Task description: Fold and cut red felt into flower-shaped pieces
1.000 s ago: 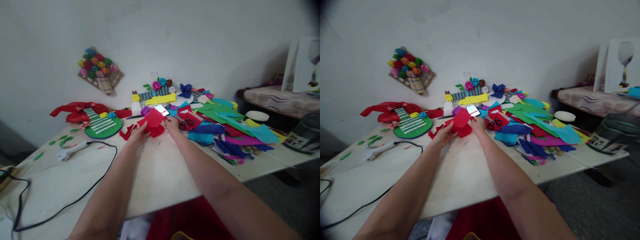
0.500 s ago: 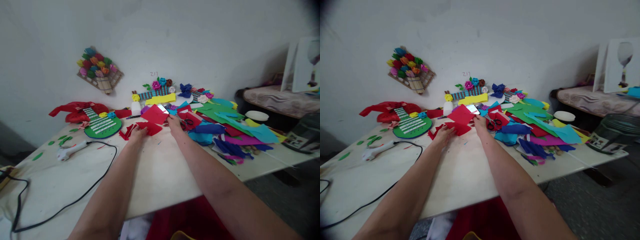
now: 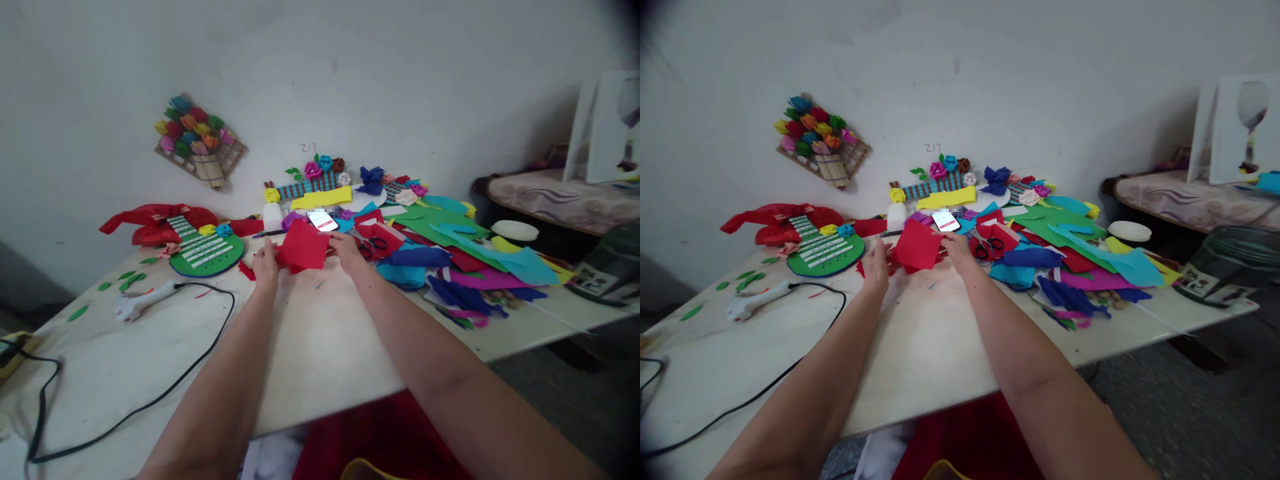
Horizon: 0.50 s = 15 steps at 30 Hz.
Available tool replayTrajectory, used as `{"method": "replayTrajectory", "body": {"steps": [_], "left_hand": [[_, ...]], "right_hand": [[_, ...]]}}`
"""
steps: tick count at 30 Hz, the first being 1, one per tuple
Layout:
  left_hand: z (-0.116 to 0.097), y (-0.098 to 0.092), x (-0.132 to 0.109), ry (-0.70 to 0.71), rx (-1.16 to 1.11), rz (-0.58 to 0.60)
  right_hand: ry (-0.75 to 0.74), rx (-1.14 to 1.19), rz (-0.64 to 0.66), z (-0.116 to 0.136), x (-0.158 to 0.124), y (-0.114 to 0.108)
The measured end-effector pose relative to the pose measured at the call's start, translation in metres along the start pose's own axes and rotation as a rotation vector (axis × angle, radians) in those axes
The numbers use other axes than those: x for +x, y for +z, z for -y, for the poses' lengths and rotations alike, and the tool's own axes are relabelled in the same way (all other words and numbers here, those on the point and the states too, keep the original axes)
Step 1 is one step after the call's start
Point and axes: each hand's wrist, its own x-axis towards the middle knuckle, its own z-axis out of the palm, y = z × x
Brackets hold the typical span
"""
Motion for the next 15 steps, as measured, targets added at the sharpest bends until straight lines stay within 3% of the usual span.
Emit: {"method": "replayTrajectory", "body": {"steps": [2, 7, 11, 15], "left_hand": [[-0.0028, 0.0017, -0.0043, -0.048, -0.001, -0.032], [-0.0042, 0.0009, -0.0101, -0.106, -0.043, 0.195], [-0.0015, -0.0015, -0.0090, -0.041, -0.053, 0.229], [0.0015, -0.0032, -0.0073, -0.027, -0.044, 0.308]], "right_hand": [[0.010, -0.015, 0.040, 0.0011, -0.0022, 0.0006], [0.045, -0.049, 0.151, 0.0036, -0.0069, 0.0005], [0.114, 0.014, 0.261, 0.0022, -0.0050, -0.0026], [0.167, 0.040, 0.151, -0.0003, -0.0008, -0.0053]]}}
